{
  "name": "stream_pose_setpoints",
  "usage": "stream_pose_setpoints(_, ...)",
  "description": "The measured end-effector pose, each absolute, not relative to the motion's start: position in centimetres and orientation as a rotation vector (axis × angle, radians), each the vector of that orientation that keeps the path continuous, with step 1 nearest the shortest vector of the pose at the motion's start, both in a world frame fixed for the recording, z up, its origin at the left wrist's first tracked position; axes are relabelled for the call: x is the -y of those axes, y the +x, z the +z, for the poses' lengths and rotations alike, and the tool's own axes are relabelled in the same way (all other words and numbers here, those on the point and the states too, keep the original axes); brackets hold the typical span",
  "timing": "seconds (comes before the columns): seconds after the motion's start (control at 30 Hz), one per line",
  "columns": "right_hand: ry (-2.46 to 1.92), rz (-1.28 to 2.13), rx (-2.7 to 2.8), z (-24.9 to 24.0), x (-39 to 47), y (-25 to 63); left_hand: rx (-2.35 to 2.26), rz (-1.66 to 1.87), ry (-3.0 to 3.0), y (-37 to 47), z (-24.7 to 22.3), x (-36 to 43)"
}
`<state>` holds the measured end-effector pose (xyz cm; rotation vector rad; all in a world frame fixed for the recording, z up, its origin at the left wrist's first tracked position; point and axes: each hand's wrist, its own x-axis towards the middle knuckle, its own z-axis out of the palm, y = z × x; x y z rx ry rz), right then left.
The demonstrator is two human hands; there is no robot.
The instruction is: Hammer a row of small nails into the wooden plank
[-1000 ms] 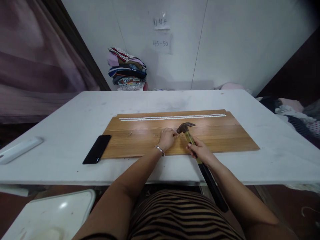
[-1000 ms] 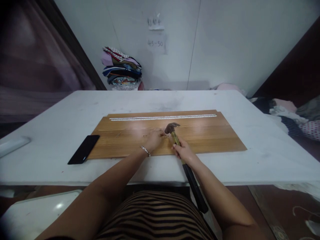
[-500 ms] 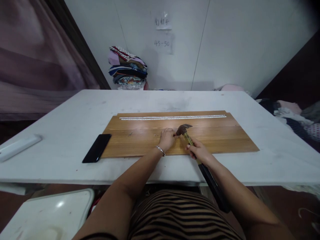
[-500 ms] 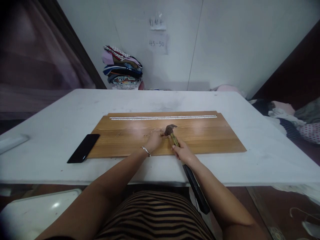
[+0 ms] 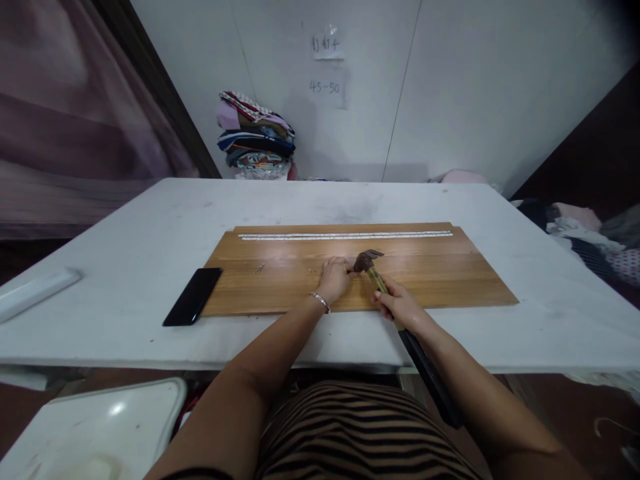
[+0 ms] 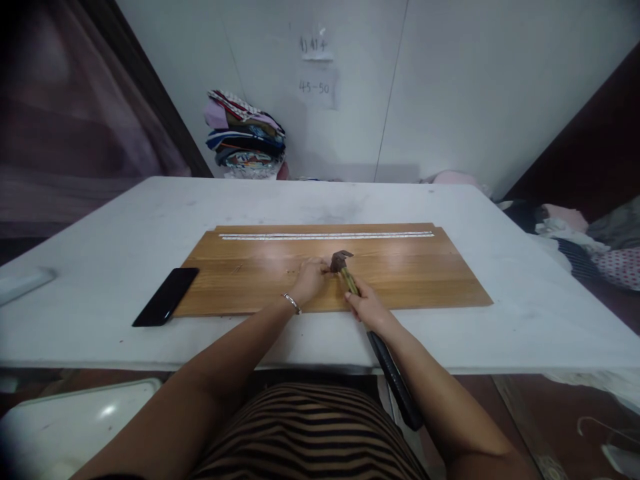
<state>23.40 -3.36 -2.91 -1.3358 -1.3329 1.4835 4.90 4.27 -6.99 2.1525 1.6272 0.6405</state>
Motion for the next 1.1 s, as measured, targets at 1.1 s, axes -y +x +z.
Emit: stream_pose_setpoints(1.1, -1.388, 1.482, 1.310, -1.3, 3.8, 23.4, -1.838, 0.844, 2.144, -3.5, -5.3, -5.4)
